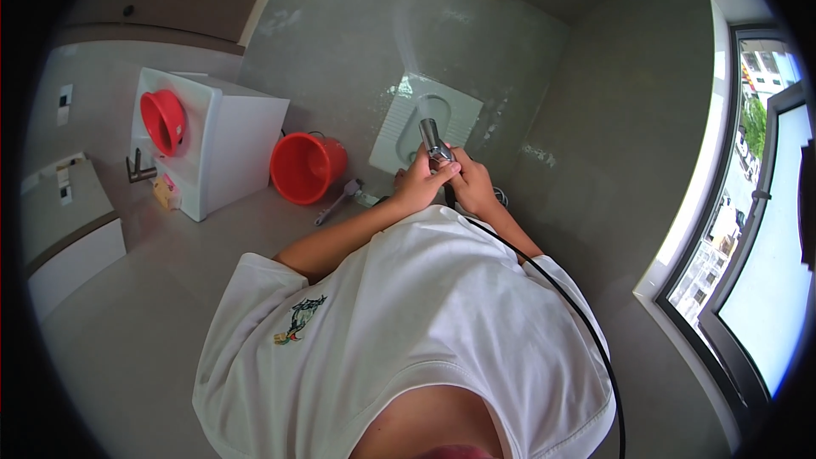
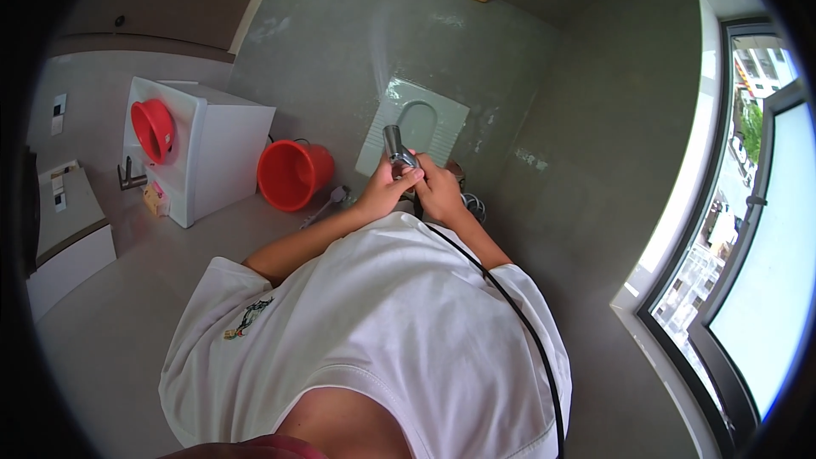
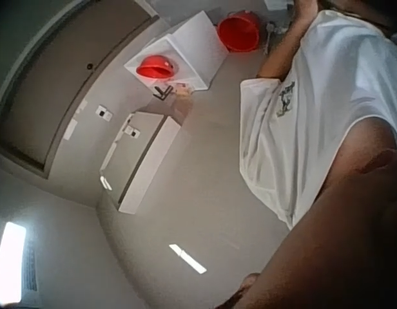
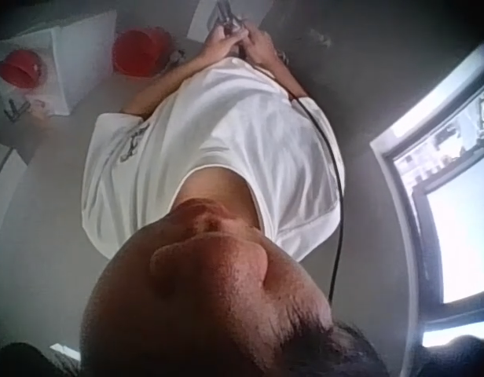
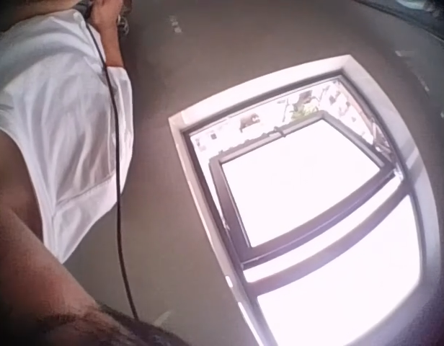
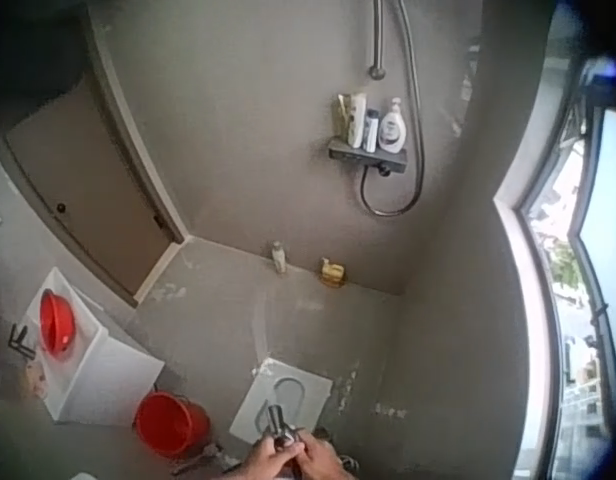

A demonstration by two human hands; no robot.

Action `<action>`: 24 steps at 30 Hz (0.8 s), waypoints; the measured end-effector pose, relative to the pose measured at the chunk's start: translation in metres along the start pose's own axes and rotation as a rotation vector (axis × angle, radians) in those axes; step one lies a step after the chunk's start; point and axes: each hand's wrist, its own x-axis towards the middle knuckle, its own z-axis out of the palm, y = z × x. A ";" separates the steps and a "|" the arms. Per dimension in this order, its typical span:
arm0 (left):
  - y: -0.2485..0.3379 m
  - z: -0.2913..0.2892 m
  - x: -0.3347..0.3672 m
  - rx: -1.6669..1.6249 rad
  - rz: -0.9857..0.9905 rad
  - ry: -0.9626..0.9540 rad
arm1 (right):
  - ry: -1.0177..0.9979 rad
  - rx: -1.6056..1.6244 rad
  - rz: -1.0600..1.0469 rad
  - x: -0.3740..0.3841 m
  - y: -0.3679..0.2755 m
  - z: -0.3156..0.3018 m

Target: Cleaning the bathroom floor and around the squat toilet using a brush and liquid cleaner.

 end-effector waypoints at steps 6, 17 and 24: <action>0.001 -0.003 0.001 0.132 0.035 -0.099 | 0.127 -0.064 -0.126 -0.010 -0.002 0.002; -0.012 0.015 0.012 -0.107 -0.228 -0.298 | 0.263 -0.229 0.161 -0.044 -0.004 -0.011; 0.008 0.036 0.017 -0.039 -0.327 -0.532 | 0.328 -0.340 0.317 -0.077 -0.009 -0.025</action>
